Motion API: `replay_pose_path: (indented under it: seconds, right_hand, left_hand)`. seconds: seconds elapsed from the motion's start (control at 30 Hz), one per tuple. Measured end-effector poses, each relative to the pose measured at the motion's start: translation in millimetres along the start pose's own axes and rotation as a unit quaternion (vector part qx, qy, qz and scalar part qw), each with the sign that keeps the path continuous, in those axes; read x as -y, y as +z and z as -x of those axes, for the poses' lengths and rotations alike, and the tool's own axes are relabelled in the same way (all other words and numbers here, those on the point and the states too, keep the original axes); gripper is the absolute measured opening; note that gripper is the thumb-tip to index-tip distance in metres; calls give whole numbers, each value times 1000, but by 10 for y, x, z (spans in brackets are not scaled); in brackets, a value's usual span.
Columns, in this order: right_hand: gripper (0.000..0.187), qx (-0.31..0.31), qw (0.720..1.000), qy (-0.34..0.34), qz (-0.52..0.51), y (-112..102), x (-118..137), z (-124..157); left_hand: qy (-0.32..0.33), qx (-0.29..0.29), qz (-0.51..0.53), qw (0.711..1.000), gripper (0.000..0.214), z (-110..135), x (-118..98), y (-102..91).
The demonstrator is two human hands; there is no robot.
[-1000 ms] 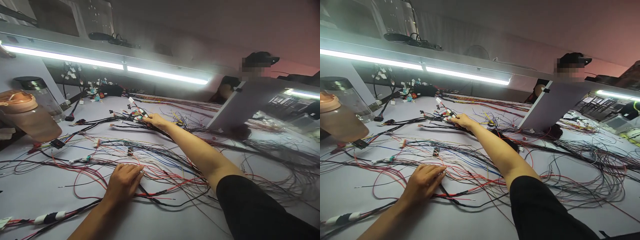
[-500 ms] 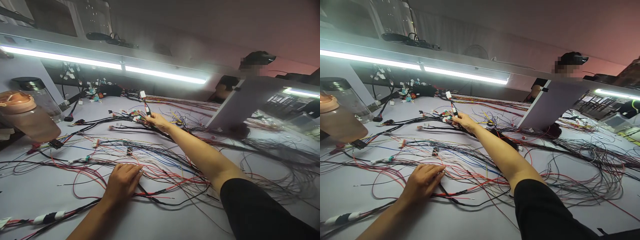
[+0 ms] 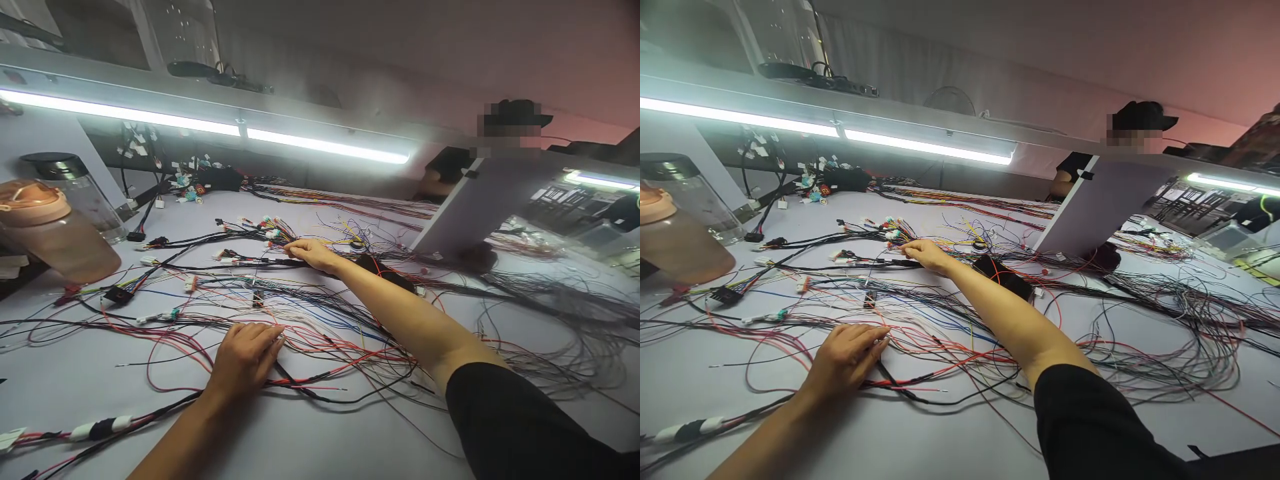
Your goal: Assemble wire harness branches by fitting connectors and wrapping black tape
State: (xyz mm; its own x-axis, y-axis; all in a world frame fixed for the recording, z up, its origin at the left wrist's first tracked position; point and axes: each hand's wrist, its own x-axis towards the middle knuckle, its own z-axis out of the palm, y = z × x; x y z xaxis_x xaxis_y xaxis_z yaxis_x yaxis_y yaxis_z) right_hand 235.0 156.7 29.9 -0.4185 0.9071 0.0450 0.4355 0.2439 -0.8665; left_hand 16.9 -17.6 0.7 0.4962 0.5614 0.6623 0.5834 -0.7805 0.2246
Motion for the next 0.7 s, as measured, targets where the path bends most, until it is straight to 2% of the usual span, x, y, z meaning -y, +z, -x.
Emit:
replay_pose_path:
  seconds: [0.13,0.23,0.37,0.53,0.7]
  right_hand:
    - [29,3,996,-6,91,49,19,-12]
    - [29,-6,986,-6,167,202,81,-49]
    - [17,-29,970,-6,239,360,166,-120]
    - [10,-55,967,-5,248,338,156,-185]
    - [13,-75,978,-9,194,314,33,-184]
  left_hand:
    - [-8,11,2,1000,16,22,7,13]
    - [-14,29,5,999,16,50,18,26]
    - [-23,27,14,999,17,65,16,37]
    - [-41,9,29,999,14,51,-19,38]
    - [-59,26,39,997,14,55,-40,29]
